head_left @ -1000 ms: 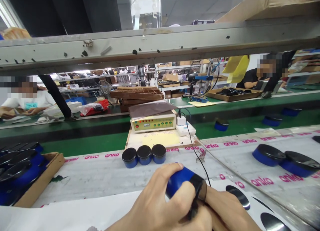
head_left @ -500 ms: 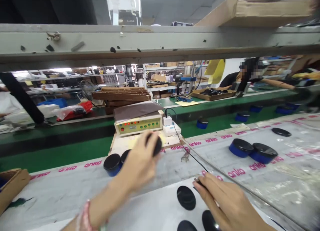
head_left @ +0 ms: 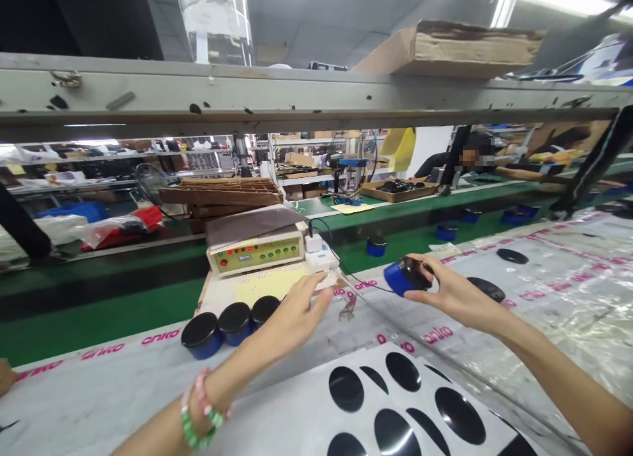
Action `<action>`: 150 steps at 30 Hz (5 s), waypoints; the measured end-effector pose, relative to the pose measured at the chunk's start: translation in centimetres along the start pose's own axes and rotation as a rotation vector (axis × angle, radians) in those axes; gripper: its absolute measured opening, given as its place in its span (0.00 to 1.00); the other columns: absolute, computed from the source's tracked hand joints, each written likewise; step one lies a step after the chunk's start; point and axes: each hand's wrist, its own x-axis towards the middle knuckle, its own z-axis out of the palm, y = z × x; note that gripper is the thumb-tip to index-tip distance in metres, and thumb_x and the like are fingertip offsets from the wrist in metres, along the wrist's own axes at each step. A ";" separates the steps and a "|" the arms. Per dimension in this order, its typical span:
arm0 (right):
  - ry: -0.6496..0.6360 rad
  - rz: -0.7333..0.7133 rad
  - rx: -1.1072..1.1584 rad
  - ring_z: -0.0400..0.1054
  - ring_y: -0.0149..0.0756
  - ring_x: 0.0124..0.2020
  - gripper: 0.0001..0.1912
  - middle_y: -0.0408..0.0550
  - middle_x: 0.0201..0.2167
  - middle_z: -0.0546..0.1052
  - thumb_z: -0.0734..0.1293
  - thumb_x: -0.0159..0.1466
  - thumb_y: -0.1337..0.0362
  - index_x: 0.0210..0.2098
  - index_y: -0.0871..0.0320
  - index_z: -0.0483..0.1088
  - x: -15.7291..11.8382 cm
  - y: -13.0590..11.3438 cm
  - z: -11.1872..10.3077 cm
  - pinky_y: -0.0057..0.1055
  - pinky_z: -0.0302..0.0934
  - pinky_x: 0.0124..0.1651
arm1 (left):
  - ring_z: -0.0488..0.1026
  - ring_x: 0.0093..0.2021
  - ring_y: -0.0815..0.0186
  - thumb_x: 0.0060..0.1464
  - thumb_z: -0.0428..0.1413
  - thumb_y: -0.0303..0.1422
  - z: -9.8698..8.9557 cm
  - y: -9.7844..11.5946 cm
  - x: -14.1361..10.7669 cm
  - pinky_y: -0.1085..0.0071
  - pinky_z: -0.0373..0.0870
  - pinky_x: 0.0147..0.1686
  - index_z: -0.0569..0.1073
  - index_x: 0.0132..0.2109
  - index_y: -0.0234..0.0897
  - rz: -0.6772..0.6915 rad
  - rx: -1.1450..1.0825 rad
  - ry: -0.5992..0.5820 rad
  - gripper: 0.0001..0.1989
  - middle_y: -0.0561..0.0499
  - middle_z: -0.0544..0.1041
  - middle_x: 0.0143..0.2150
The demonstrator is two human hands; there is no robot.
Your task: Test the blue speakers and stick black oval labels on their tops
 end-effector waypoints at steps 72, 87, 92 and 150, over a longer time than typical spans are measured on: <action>-0.026 -0.524 -0.023 0.60 0.35 0.16 0.13 0.38 0.16 0.66 0.54 0.68 0.57 0.28 0.52 0.50 1.0 -17.0 5.7 0.29 0.42 0.21 | 0.54 0.64 0.53 0.45 0.63 0.32 -6.7 -6.1 -12.1 0.54 0.51 0.62 0.61 0.59 0.42 -0.096 0.395 0.242 0.34 0.45 0.59 0.62; -0.382 -0.823 0.327 0.63 0.33 0.28 0.11 0.44 0.31 0.70 0.63 0.60 0.56 0.33 0.55 0.57 4.9 -29.2 12.6 0.28 0.53 0.28 | 0.75 0.46 0.58 0.45 0.62 0.34 -11.2 -7.8 -13.2 0.63 0.71 0.44 0.62 0.48 0.36 -0.199 0.117 0.519 0.25 0.44 0.74 0.49; -0.331 -0.728 0.362 0.57 0.30 0.25 0.11 0.41 0.27 0.67 0.61 0.59 0.62 0.28 0.54 0.51 3.3 -29.7 12.3 0.27 0.49 0.26 | 0.75 0.42 0.58 0.42 0.62 0.31 -10.9 -6.3 -13.8 0.63 0.70 0.43 0.65 0.45 0.38 -0.218 0.159 0.513 0.22 0.48 0.76 0.44; 0.054 -0.731 0.370 0.56 0.26 0.15 0.21 0.36 0.16 0.62 0.50 0.72 0.58 0.22 0.54 0.55 -6.0 -19.0 0.5 0.25 0.50 0.20 | 0.71 0.48 0.61 0.55 0.57 0.47 -2.8 3.8 -11.5 0.66 0.67 0.48 0.68 0.49 0.40 -0.077 -0.913 0.125 0.20 0.48 0.73 0.47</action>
